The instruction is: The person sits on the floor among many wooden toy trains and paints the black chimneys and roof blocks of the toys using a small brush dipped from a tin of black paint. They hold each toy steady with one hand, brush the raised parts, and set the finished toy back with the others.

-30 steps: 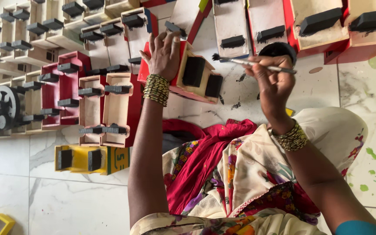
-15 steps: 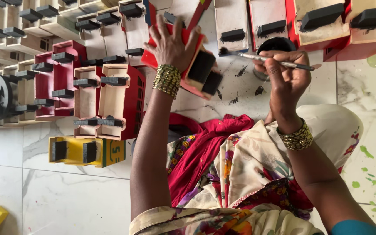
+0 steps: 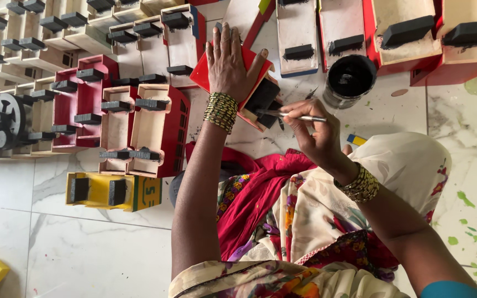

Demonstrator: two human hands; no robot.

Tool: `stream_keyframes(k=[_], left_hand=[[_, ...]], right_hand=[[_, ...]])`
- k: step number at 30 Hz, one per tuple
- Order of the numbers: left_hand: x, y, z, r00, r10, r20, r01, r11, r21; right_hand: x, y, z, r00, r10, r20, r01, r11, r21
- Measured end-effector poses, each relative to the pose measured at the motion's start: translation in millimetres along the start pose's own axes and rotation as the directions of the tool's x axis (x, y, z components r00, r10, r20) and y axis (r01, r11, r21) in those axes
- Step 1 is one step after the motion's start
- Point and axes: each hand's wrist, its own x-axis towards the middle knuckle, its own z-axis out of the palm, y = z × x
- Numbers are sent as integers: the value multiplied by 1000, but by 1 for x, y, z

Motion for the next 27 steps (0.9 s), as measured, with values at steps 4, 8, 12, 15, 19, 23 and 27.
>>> stream_keyframes(k=[4,8,12,15,19,23,27], left_hand=[[-1,3,-3,999,-3,39,3,1000,10],[0,8,-6,999,-11,48,10,999,31],[-1,11,-6,998,-27,59,24,999,44],[-3,12,-7,997,-33,64,31,999,33],[-5,14,-8,998,-22,52,21,1000,19],[-4,15,-7,998,-16,52,15,1000,15],[-4,15,-6,998,-19,51,19,1000,13]], right_hand=[[14,12,-3,987,-149,-61,139,979,-148],[15,17,-7,986,-99,-136,78,986,-146],[5,7,8,995,-81,-52,73,987,-143],[-4,-7,21,999,-55,4,55,989,-137],[7,-6,14,1000,-1,-21,-4,963,-268],[22,8,3,982,-140,-124,103,959,-265],[16,9,11,984,-159,-83,129,948,-290]])
